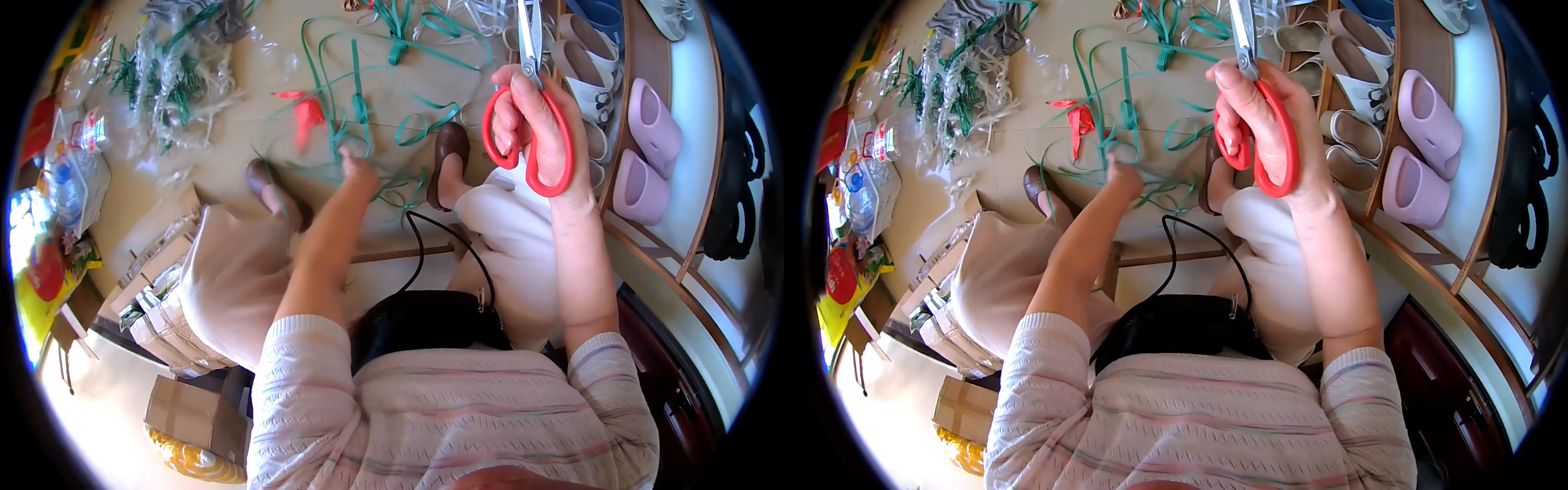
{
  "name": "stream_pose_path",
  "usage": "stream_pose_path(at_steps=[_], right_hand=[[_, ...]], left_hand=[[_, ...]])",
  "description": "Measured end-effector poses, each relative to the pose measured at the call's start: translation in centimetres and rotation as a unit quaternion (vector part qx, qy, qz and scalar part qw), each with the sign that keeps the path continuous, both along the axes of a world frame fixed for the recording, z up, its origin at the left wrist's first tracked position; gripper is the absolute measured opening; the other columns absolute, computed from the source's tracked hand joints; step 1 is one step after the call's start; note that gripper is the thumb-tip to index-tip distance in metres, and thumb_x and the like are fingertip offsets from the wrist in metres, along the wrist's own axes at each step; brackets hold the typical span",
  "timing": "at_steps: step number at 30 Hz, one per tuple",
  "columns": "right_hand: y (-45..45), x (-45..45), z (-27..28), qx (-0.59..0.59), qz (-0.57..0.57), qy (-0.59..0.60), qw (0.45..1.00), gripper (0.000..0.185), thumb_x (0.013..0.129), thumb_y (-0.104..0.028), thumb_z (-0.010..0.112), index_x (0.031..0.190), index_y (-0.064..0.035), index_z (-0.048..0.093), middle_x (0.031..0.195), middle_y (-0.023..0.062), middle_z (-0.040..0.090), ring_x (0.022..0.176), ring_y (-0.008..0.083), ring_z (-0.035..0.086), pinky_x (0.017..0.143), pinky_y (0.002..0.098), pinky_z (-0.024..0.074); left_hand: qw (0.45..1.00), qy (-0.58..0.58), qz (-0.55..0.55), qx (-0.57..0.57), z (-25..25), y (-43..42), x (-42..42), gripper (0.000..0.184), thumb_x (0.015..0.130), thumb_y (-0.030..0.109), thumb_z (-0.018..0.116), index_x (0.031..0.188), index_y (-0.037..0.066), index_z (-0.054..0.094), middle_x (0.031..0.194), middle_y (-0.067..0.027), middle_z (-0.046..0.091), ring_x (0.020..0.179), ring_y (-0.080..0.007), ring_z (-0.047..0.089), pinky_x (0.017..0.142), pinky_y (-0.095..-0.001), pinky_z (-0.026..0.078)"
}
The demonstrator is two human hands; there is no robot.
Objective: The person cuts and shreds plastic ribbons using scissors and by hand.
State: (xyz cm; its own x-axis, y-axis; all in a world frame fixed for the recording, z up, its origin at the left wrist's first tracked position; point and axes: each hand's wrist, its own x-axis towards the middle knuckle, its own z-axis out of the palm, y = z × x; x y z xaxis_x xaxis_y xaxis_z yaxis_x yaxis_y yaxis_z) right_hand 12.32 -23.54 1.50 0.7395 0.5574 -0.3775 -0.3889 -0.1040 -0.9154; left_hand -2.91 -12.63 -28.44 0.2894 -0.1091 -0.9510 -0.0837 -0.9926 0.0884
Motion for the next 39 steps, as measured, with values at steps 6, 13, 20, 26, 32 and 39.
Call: stream_pose_path(at_steps=[6, 13, 20, 26, 32, 39], right_hand=[[-0.3, 0.0, 0.2, -0.003, 0.001, -0.002, 1.0, 0.032, 0.086, -0.031, 0.055, 0.093, 0.001, 0.051, 0.058, -0.0004, 0.044, 0.048, 0.0071, 0.041, 0.044, 0.0214, 0.0326], [0.0, -0.4, 0.1, -0.011, 0.006, 0.003, 1.0, 0.031, 0.087, -0.03, 0.054, 0.092, 0.0006, 0.051, 0.057, 0.0003, 0.044, 0.048, 0.0075, 0.042, 0.044, 0.0212, 0.0318], [-0.1, -0.4, -0.4, -0.02, 0.022, 0.005, 1.0, 0.032, 0.087, -0.031, 0.053, 0.092, 0.0003, 0.051, 0.056, 0.0007, 0.044, 0.044, 0.0081, 0.041, 0.04, 0.0214, 0.0308], [0.0, -0.2, 0.5, -0.012, 0.01, -0.005, 1.0, 0.033, 0.087, -0.031, 0.054, 0.093, 0.0011, 0.051, 0.057, 0.0005, 0.045, 0.046, 0.0078, 0.042, 0.042, 0.0215, 0.0323], [-1.0, 0.1, -0.1, 0.019, 0.027, -0.067, 0.997, 0.028, 0.082, -0.028, 0.061, 0.097, -0.0048, 0.054, 0.063, -0.0005, 0.051, 0.054, 0.0061, 0.049, 0.046, 0.018, 0.0375], [0.7, -4.8, -0.5, 0.084, 0.108, -0.157, 0.978, 0.039, 0.079, -0.011, 0.063, 0.112, -0.0013, 0.046, 0.09, 0.0037, 0.057, 0.085, 0.0101, 0.054, 0.072, 0.0236, 0.0448]], left_hand=[[0.913, 0.262, 0.225, 0.218, -6.3, 5.0, -3.9, 0.056, 0.065, 0.033, 0.072, 0.115, 0.016, 0.054, 0.115, -0.0065, 0.055, 0.102, -0.0294, 0.054, 0.095, -0.0525, 0.026], [0.846, -0.249, 0.469, 0.035, 1.2, 2.1, 5.0, 0.028, 0.077, 0.019, 0.054, 0.103, 0.009, 0.061, 0.113, -0.0141, 0.051, 0.108, -0.0289, 0.048, 0.087, -0.0365, 0.043], [0.803, -0.184, 0.566, 0.007, -3.6, 3.4, 4.4, 0.034, 0.075, 0.016, 0.051, 0.108, 0.015, 0.06, 0.119, -0.0101, 0.05, 0.113, -0.0263, 0.044, 0.089, -0.0358, 0.041], [0.639, -0.215, 0.669, -0.312, 1.4, 6.2, 6.8, 0.03, 0.074, 0.016, 0.06, 0.102, 0.007, 0.062, 0.081, -0.0064, 0.064, 0.087, -0.0223, 0.059, 0.083, -0.0355, 0.044], [0.475, -0.122, 0.675, -0.551, 18.2, 10.2, 6.2, 0.012, 0.079, 0.001, 0.051, 0.088, -0.001, 0.058, 0.079, -0.0085, 0.06, 0.072, -0.018, 0.058, 0.068, -0.029, 0.048], [0.564, -0.151, 0.505, -0.636, 31.0, 6.9, -0.9, 0.011, 0.078, 0.001, 0.05, 0.08, -0.003, 0.06, 0.071, -0.0103, 0.059, 0.068, -0.0186, 0.058, 0.067, -0.0291, 0.045]])
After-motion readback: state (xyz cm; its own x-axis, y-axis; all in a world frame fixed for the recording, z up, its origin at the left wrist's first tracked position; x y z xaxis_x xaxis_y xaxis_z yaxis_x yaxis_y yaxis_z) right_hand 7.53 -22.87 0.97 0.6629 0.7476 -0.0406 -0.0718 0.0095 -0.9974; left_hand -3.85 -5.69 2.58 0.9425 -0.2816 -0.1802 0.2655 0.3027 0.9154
